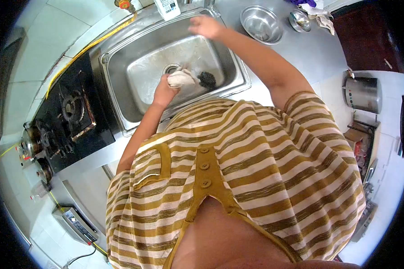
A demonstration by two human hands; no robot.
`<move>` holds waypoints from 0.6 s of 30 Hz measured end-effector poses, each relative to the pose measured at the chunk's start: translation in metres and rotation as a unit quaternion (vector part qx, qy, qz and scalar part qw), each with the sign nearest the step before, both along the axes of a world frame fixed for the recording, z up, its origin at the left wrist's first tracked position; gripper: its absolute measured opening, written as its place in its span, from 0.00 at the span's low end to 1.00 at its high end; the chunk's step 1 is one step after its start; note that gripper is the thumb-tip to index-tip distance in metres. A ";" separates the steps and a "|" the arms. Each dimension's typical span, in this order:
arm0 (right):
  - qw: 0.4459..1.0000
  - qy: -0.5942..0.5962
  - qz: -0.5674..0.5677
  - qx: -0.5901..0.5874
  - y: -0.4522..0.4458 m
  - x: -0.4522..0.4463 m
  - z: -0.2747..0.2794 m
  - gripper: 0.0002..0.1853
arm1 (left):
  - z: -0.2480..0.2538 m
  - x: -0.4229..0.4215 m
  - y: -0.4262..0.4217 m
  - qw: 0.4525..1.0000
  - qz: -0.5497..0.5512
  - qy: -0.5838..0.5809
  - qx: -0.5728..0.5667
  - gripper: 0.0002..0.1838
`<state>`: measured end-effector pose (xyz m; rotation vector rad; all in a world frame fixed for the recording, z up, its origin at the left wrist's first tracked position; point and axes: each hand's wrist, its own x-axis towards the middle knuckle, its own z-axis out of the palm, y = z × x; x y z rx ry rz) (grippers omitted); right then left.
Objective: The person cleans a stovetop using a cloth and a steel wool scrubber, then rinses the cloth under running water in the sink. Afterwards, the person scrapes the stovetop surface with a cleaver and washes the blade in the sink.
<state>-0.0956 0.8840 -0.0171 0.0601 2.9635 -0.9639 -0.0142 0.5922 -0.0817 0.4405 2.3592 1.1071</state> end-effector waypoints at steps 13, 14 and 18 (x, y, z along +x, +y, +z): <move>0.973 -0.039 -0.214 -0.081 0.019 0.169 -0.006 0.30 | 0.035 -0.004 0.053 0.980 -0.042 0.113 0.156 0.29; 0.978 -0.004 -0.206 -0.044 0.037 0.181 -0.006 0.32 | 0.025 -0.007 0.043 0.985 -0.032 0.093 0.140 0.25; 0.957 -0.069 -0.280 0.039 0.083 0.217 -0.020 0.37 | -0.003 -0.003 -0.017 0.989 0.001 0.127 0.076 0.17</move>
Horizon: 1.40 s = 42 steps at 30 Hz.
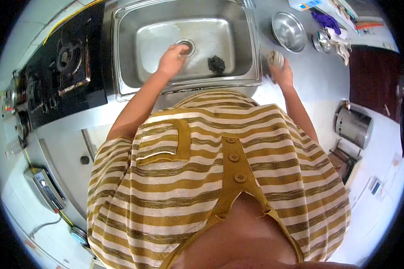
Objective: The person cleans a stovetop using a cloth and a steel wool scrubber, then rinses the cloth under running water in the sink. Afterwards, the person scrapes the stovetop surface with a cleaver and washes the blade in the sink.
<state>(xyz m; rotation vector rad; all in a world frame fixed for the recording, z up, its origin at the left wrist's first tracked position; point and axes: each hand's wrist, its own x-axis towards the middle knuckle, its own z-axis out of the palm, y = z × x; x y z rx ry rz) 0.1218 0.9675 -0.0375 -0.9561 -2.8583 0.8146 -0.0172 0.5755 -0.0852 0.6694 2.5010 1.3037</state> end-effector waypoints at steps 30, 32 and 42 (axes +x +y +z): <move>0.629 0.091 0.759 -0.141 -0.290 -0.011 -0.035 0.16 | -0.087 0.746 0.061 0.394 0.804 -0.444 -0.038 0.13; 0.617 0.088 0.771 -0.132 -0.322 0.012 -0.039 0.16 | -0.091 0.768 0.057 0.381 0.814 -0.439 -0.019 0.13; 0.517 -0.016 0.854 -0.054 -0.435 0.119 -0.100 0.19 | -0.110 0.844 -0.042 0.381 0.856 -0.350 -0.003 0.14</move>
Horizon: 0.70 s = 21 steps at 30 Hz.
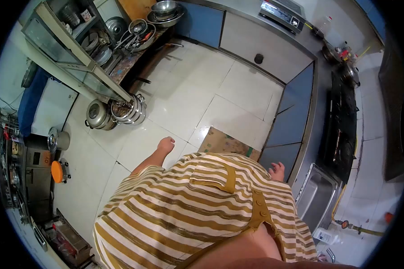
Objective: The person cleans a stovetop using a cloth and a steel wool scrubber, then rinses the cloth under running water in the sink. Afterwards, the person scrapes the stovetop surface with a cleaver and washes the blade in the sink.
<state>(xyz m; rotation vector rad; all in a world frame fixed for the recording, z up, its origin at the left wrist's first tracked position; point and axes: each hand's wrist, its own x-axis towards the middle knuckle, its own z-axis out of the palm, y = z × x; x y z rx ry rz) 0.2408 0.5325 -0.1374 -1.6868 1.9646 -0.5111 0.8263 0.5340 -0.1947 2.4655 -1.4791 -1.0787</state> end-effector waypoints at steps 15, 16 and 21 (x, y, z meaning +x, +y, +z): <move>0.964 0.058 0.002 0.260 -0.195 0.054 -0.006 0.20 | -0.030 0.043 0.013 0.970 0.222 0.099 0.002 0.14; 0.952 0.125 0.078 0.270 -0.222 0.028 -0.081 0.19 | -0.018 0.046 0.012 0.969 0.235 0.071 0.000 0.14; 0.948 0.066 0.105 0.293 -0.331 0.074 -0.098 0.17 | -0.084 0.093 0.034 0.944 0.311 0.101 -0.051 0.14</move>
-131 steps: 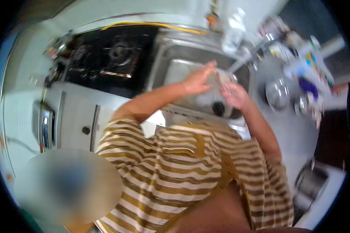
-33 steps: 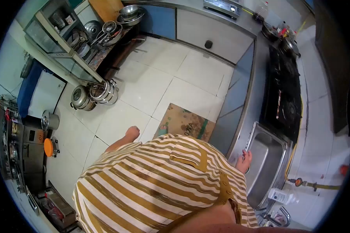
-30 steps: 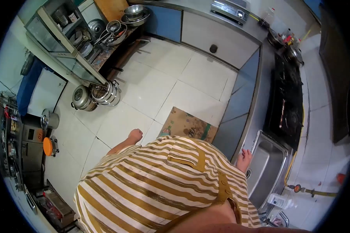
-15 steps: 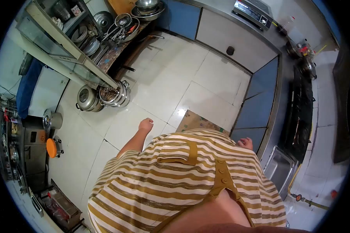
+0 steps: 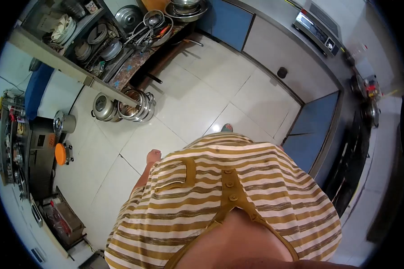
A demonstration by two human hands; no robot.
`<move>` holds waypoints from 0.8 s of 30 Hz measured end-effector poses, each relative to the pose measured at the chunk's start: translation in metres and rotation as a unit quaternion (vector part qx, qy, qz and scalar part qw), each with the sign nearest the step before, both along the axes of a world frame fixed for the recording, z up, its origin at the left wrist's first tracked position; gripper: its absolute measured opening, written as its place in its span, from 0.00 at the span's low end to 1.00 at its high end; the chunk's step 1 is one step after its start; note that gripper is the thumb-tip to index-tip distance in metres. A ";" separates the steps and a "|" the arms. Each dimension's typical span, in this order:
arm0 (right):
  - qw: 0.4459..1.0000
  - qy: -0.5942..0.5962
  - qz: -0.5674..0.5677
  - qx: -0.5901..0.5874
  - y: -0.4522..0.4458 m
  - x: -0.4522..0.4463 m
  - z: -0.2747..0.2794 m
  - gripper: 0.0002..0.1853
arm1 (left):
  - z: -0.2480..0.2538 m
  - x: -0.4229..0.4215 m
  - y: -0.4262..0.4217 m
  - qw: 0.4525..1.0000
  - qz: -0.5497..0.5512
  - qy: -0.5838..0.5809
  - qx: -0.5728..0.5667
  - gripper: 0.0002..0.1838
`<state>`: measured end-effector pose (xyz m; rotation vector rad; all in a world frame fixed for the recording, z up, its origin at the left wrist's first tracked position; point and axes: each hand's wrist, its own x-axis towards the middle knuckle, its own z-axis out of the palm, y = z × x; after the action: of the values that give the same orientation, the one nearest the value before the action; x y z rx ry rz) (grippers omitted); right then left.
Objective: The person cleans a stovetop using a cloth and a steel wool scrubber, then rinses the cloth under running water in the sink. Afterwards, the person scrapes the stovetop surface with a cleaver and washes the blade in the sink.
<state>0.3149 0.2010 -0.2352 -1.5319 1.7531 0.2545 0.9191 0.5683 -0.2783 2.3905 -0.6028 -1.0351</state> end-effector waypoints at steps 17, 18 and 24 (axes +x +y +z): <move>0.192 -0.311 0.462 -0.808 -0.202 0.179 0.639 0.17 | 0.687 -0.109 -0.304 0.274 -0.414 -0.420 -0.760 0.18; 0.182 -0.299 0.515 -0.782 -0.190 0.198 0.644 0.17 | 0.686 -0.110 -0.312 0.269 -0.429 -0.419 -0.754 0.18; 0.215 -0.249 0.633 -0.700 -0.170 0.268 0.642 0.17 | 0.670 -0.080 -0.352 0.268 -0.446 -0.414 -0.747 0.18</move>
<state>0.5828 0.0306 0.4072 -3.1997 -0.9646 -1.3528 0.8392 0.2161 0.3919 0.2920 -2.0343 0.7898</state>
